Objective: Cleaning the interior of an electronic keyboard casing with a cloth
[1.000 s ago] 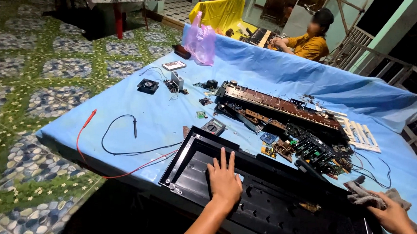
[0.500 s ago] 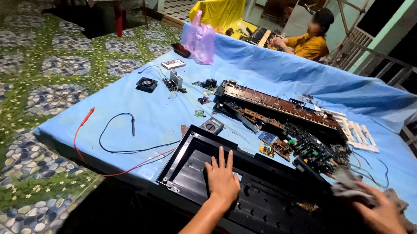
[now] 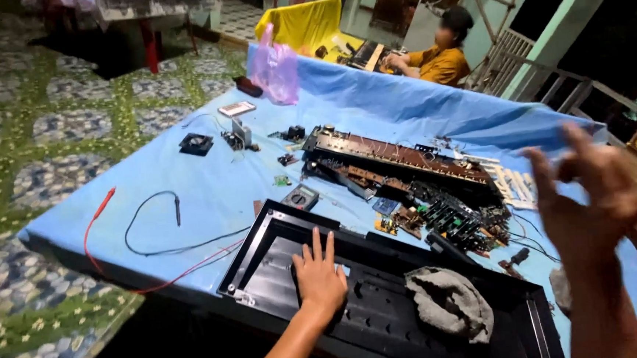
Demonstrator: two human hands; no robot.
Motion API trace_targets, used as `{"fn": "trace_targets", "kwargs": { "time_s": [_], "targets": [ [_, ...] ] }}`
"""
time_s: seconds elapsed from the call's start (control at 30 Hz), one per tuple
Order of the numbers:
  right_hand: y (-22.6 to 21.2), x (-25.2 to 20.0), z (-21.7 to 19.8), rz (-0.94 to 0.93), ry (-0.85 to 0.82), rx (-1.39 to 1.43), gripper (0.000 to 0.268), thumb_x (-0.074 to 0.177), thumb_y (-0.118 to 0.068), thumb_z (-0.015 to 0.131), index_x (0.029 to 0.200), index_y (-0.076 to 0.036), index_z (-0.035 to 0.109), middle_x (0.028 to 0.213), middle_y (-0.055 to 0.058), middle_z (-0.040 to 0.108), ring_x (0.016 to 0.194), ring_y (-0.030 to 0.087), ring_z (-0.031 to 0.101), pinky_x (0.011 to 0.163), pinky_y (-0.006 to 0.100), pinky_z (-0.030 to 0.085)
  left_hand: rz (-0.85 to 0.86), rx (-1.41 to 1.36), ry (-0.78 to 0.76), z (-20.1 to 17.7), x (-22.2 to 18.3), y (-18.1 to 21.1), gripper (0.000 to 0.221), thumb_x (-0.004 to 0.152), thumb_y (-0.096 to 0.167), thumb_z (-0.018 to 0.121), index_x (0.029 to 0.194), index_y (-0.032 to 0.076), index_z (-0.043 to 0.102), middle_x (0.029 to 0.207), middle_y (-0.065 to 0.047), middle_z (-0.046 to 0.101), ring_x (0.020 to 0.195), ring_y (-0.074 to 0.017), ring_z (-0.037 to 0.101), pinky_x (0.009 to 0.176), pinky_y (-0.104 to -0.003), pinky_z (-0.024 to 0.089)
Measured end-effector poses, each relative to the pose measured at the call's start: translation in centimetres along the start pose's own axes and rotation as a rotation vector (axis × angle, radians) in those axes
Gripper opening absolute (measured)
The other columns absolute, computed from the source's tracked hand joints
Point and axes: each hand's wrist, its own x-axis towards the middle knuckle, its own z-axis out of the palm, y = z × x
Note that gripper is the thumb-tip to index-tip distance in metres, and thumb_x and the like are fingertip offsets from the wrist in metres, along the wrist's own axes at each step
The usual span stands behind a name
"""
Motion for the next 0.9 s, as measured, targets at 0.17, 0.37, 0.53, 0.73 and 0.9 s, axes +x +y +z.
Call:
{"fn": "trace_targets", "kwargs": {
  "time_s": [0.17, 0.37, 0.53, 0.73, 0.9],
  "targets": [
    [-3.3, 3.6, 0.7, -0.092, -0.011, 0.028, 0.049, 0.110, 0.000, 0.094, 0.150, 0.006, 0.065, 0.087, 0.014, 0.064, 0.078, 0.023, 0.057, 0.075, 0.039, 0.053, 0.014, 0.033, -0.064, -1.9, -0.6, 0.0, 0.080, 0.103, 0.051, 0.039, 0.167, 0.021, 0.001, 0.173, -0.016, -0.001, 0.146, -0.0412, 0.031, 0.111, -0.059, 0.029],
    [-3.2, 4.3, 1.3, 0.017, 0.002, 0.059, 0.063, 0.111, 0.004, 0.094, 0.160, 0.014, 0.055, 0.096, 0.021, 0.069, 0.079, 0.026, 0.061, 0.084, 0.044, 0.054, 0.007, 0.031, -0.059, -1.7, -0.5, -0.1, 0.081, 0.102, 0.051, 0.041, 0.167, 0.021, 0.002, 0.173, -0.016, 0.000, 0.146, -0.0412, 0.031, 0.112, -0.059, 0.027],
    [-3.0, 2.9, 1.8, 0.061, -0.047, 0.003, 0.085, 0.106, -0.006, 0.099, 0.169, 0.002, 0.043, 0.100, 0.017, 0.073, 0.082, 0.023, 0.068, 0.087, 0.041, 0.059, 0.016, 0.039, -0.094, -2.3, -0.5, -0.1, 0.081, 0.105, 0.051, 0.038, 0.168, 0.021, -0.002, 0.173, -0.016, -0.003, 0.147, -0.0422, 0.029, 0.112, -0.059, 0.027],
    [-3.7, 2.9, 1.9, 0.051, -0.004, 0.057, 0.084, 0.104, -0.005, 0.097, 0.166, 0.000, 0.040, 0.095, 0.016, 0.071, 0.078, 0.022, 0.066, 0.081, 0.038, 0.057, 0.003, -0.001, -0.132, -2.1, -0.3, -0.1, 0.080, 0.105, 0.050, 0.040, 0.168, 0.023, -0.002, 0.173, -0.015, -0.006, 0.150, -0.0424, 0.025, 0.115, -0.060, 0.025],
    [-3.4, 1.7, 2.4, 0.197, -0.124, 0.065, 0.089, 0.098, -0.013, 0.090, 0.167, 0.001, 0.035, 0.094, 0.017, 0.070, 0.078, 0.025, 0.067, 0.078, 0.040, 0.058, 0.006, -0.009, -0.223, -4.1, -1.2, -0.1, 0.079, 0.108, 0.049, 0.034, 0.168, 0.022, -0.008, 0.173, -0.014, -0.012, 0.152, -0.0422, 0.022, 0.116, -0.059, 0.023]
  ]
}}
